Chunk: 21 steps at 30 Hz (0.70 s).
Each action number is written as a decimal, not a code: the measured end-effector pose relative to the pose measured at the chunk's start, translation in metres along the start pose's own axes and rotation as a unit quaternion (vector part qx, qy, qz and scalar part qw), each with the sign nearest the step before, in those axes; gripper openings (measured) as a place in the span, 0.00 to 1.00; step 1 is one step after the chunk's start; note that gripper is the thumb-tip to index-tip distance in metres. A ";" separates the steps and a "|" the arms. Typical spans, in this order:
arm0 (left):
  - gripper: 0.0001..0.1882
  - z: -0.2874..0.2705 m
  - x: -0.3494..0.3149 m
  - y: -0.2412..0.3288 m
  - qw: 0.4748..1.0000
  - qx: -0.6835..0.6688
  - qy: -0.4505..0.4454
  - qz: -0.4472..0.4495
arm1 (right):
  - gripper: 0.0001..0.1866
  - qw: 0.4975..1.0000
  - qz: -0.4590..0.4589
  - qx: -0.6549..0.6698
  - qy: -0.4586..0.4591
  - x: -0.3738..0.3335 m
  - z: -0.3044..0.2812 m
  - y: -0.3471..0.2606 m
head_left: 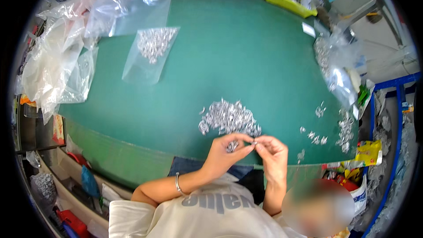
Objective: The person sits at a green workbench and assembles small silver metal components by hand. They pick up individual pieces from a pile, connect them, and place the finished units into a clear plastic bag.
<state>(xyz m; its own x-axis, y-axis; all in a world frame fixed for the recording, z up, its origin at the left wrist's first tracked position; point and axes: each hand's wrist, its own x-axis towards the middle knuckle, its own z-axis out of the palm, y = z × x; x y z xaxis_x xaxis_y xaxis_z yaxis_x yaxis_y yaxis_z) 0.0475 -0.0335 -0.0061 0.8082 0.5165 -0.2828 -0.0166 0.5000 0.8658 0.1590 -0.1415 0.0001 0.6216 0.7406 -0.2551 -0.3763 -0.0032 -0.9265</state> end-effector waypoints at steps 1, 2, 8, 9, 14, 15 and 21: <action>0.07 0.001 0.001 0.000 0.999 0.021 0.001 0.024 | 0.07 0.999 -0.027 -0.026 -0.002 -0.001 0.000 -0.001; 0.06 0.000 0.002 0.000 0.998 0.041 0.002 0.054 | 0.07 0.997 -0.058 -0.054 -0.009 0.000 -0.001 0.001; 0.04 -0.001 -0.003 -0.001 1.000 -0.004 -0.006 -0.001 | 0.07 0.989 -0.116 -0.086 -0.003 -0.009 0.002 0.003; 0.04 0.000 -0.004 0.001 1.000 -0.015 -0.008 -0.016 | 0.06 0.989 -0.115 -0.091 0.005 -0.011 0.003 0.003; 0.06 -0.006 -0.002 0.001 0.973 -0.164 -0.082 -0.142 | 0.05 0.981 -0.142 -0.136 0.003 -0.010 0.003 0.000; 0.07 -0.009 0.000 -0.003 0.950 -0.236 -0.117 -0.166 | 0.05 0.980 -0.142 -0.140 -0.001 -0.010 0.003 0.000; 0.08 -0.012 0.003 -0.007 0.887 -0.382 -0.174 -0.190 | 0.07 0.914 -0.171 -0.347 0.120 0.012 -0.016 0.001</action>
<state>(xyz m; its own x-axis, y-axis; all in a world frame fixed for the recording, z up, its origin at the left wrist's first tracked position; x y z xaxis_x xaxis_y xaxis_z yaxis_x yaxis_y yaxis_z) 0.0432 -0.0267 -0.0177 0.9718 0.0292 -0.2340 0.0099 0.9864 0.1640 0.1776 -0.1433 -0.0083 0.7854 0.6097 0.1067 0.3432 -0.2855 -0.8948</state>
